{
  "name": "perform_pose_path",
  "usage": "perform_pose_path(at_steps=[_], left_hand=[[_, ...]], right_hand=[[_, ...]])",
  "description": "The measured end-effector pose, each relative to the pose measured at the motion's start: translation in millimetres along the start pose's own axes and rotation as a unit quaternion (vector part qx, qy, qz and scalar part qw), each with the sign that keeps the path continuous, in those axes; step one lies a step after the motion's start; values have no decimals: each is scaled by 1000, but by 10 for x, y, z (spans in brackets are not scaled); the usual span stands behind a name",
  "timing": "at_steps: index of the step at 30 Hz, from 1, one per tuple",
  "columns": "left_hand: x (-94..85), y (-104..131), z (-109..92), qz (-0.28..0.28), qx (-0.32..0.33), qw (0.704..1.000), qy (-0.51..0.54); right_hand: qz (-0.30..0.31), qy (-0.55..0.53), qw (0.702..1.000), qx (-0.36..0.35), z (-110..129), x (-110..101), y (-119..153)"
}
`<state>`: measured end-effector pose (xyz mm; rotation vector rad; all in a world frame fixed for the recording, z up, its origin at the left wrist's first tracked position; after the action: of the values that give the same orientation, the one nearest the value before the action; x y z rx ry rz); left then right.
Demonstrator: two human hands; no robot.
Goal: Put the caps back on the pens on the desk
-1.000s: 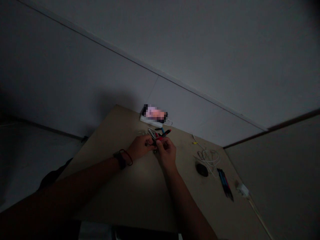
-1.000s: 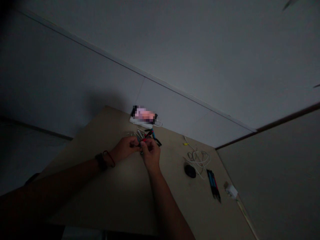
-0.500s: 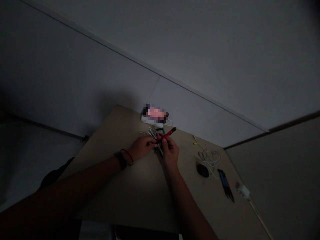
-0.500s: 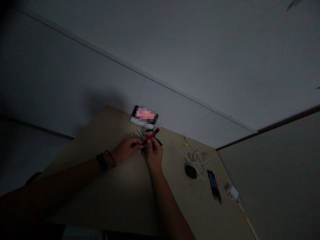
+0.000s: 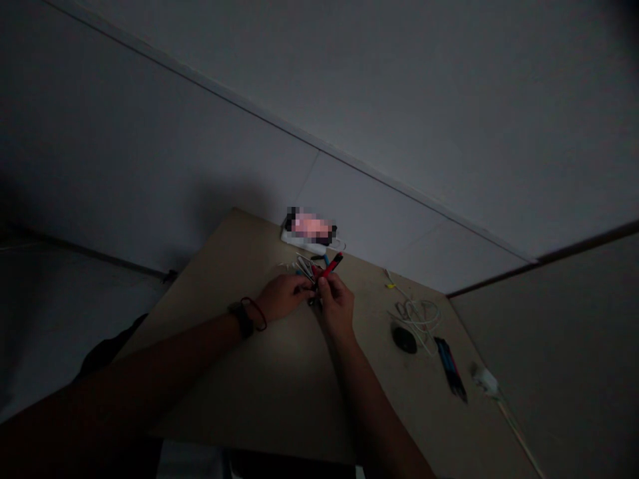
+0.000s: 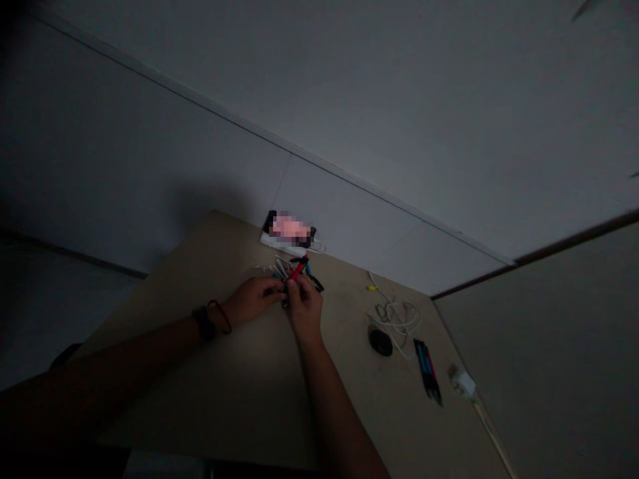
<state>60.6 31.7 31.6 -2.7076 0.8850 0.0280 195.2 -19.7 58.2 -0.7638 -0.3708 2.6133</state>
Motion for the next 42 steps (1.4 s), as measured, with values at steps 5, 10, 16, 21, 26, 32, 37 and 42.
perform_pose_path(at_steps=[5,10,16,21,26,32,37,42], left_hand=[[8,-5,6,9,5,1000,-9],[4,-15,-7,5,16,1000,-4],[-13,-22,-15,-24,30,998,47],[-16,-17,32,-48,29,997,60],[-25,-13,44,-68,9,995,66],[-15,-22,27,-56,18,996,68],[9,-25,-27,0,43,998,37],[-11,-23,-63,-12,58,997,44]], right_hand=[[7,-13,1000,18,-28,13,15],[-3,-10,1000,16,11,-10,24],[-8,-4,1000,11,15,-26,20],[-22,-2,1000,18,-9,-30,27],[-30,-17,999,33,-41,-15,27],[-36,-73,995,60,-107,-14,37],[-25,-87,994,53,-58,-6,38],[-18,-71,996,43,-23,-9,30]])
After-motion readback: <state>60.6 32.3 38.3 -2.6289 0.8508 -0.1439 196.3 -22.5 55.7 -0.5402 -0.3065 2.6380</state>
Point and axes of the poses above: each hand's wrist, its own y-axis away from the middle knuckle, its own x-axis out of the palm, z = x × y, the point moved 4 cm from there along -y, towards the middle knuckle, and after that the axes turned 15 degrees about y, right-handed, at the moved point
